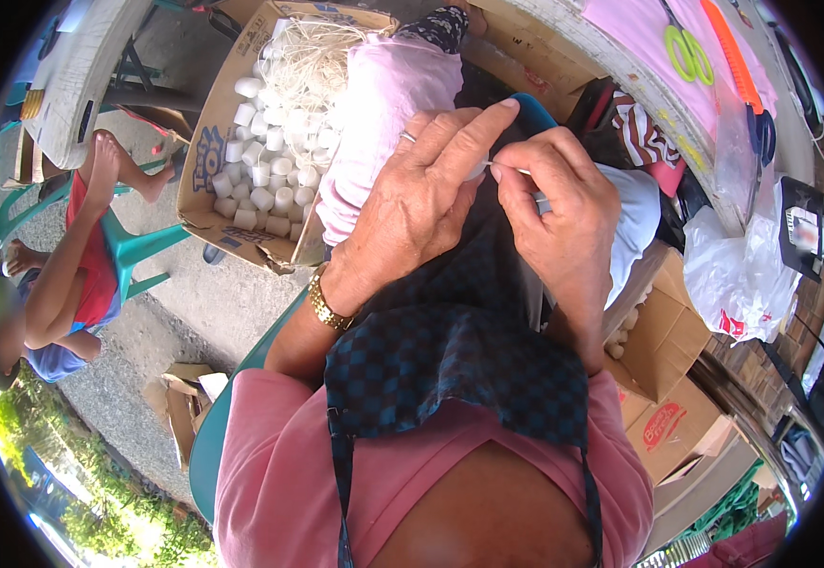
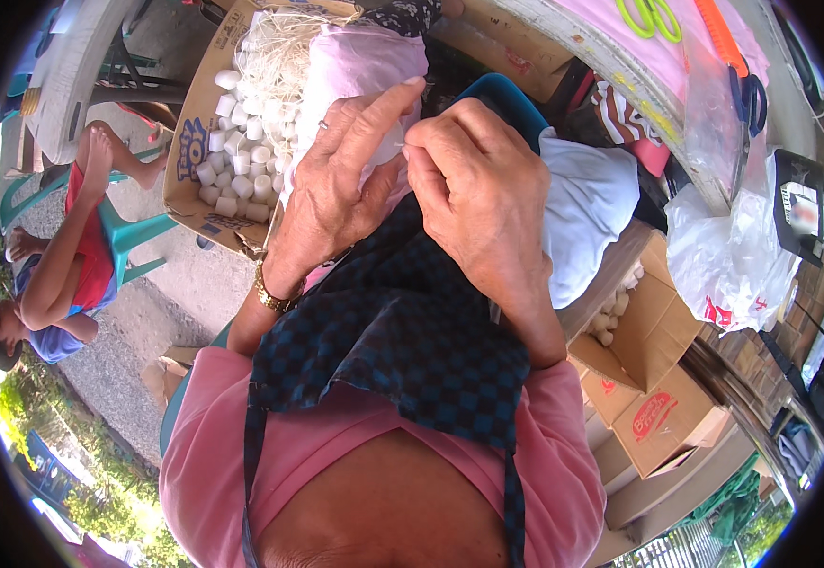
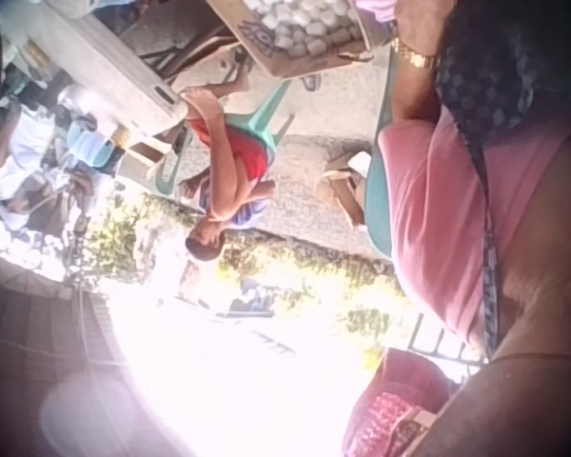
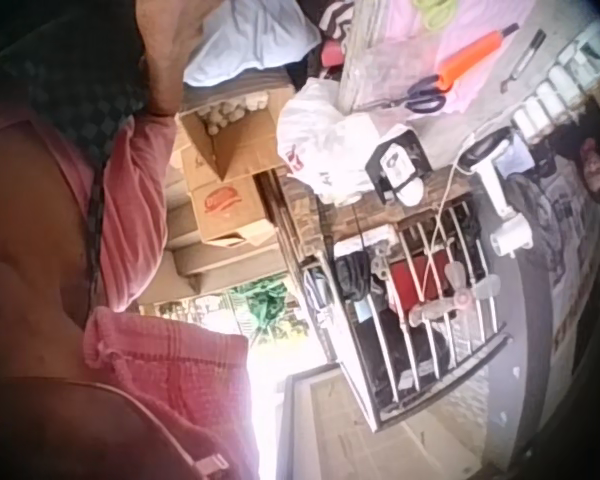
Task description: The person inserts wicks into small white cylindrical candles, trims the wicks with scissors, and wipes the candles with a cloth. The person repeats this process for multiple candles at a work table.
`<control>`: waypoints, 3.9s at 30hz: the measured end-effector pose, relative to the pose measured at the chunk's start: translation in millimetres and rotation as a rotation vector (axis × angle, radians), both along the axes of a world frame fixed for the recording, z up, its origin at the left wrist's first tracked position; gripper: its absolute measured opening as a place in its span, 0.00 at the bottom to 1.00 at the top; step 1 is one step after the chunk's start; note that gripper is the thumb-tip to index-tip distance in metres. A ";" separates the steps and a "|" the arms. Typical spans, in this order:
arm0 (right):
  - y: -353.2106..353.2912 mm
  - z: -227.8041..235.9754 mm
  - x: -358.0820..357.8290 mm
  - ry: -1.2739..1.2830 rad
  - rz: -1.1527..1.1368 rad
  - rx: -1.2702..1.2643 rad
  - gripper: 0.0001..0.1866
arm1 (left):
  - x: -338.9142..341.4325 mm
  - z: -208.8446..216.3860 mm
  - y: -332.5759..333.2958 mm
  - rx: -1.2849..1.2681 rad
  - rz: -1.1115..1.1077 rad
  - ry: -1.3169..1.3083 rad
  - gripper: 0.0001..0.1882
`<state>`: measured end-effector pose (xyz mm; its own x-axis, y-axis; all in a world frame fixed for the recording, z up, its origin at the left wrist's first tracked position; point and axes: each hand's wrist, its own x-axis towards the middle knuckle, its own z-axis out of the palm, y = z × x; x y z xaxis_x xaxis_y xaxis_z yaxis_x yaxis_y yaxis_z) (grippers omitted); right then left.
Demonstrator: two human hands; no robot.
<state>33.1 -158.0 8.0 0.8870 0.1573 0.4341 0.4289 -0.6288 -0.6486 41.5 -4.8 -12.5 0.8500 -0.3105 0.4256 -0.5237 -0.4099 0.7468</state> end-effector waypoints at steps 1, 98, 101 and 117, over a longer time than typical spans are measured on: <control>-0.7 0.8 0.1 0.006 -0.003 0.034 0.06 | 0.1 0.7 -0.3 -0.045 -0.001 0.035 0.29; -19.7 -18.2 -7.0 0.443 -0.019 0.738 0.04 | 3.0 -7.4 -18.9 -0.223 -0.037 0.360 0.03; -16.9 -21.2 -5.1 0.452 -0.077 0.724 0.03 | 4.0 -7.4 -19.6 -0.182 -0.037 0.353 0.03; -14.3 -27.5 -5.9 -0.022 -0.139 0.201 0.14 | 4.4 -5.1 -22.3 -0.321 0.051 0.522 0.04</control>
<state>27.2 -172.3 -19.5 0.8843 -0.0565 0.4635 0.3627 -0.5420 -0.7581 45.8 -27.0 -17.7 0.9818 -0.1895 0.0151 -0.0416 -0.1366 0.9898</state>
